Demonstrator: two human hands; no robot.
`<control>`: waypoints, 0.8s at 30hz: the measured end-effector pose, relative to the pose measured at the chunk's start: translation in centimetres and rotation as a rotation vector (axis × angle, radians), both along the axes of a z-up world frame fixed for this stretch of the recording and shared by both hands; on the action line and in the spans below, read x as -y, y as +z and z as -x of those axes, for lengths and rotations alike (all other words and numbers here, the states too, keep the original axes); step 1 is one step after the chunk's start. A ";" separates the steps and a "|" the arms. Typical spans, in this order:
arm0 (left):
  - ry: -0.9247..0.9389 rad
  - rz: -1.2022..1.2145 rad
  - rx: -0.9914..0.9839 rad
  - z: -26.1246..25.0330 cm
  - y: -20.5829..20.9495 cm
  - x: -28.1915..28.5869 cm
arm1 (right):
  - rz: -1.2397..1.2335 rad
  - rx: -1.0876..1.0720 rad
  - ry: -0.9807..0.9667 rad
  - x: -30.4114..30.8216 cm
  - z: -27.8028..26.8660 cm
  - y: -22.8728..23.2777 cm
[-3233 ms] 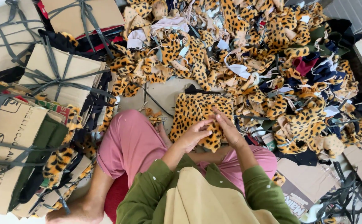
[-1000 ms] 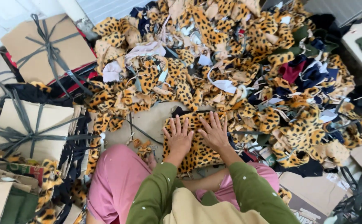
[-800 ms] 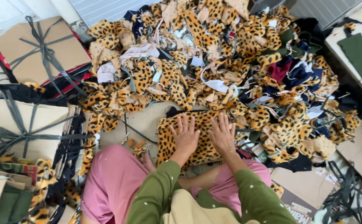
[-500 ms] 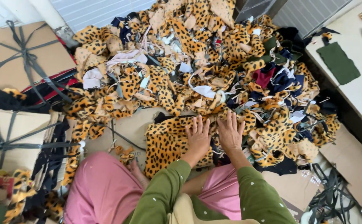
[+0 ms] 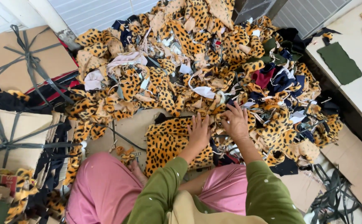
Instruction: Sorting and folding leopard-print fabric scraps on the floor
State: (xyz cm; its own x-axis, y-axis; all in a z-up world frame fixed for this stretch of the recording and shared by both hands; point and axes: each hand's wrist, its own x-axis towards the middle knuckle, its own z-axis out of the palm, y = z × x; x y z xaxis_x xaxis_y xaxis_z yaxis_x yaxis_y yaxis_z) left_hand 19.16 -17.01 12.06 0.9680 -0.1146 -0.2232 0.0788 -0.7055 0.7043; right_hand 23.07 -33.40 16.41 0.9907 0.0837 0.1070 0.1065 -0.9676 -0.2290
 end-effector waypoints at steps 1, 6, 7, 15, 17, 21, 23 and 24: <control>-0.001 0.002 -0.001 -0.7 -1.4 -0.6 | 0.002 -0.001 -0.001 0.1 0.2 0.2; -0.142 0.679 -0.334 0.6 7.4 -6.1 | -0.797 -0.256 -0.098 -3.4 3.3 6.9; -0.134 0.678 -0.334 0.6 5.7 -6.5 | -0.798 -0.261 -0.093 -4.4 4.2 8.5; 0.029 0.986 -0.396 5.6 8.4 -12.7 | -1.021 -0.537 0.170 -9.5 7.6 11.3; 0.015 0.983 -0.368 5.7 6.9 -13.6 | -1.020 -0.580 0.193 -9.8 7.3 9.4; -0.020 0.939 -0.368 6.6 8.7 -16.9 | -1.021 -0.735 0.261 -10.6 8.2 9.4; -0.021 0.985 -0.382 7.4 11.2 -17.9 | -1.028 -0.727 0.271 -11.4 8.5 9.6; -0.024 1.034 -0.396 7.8 12.4 -18.3 | -1.033 -0.718 0.278 -11.7 8.7 9.6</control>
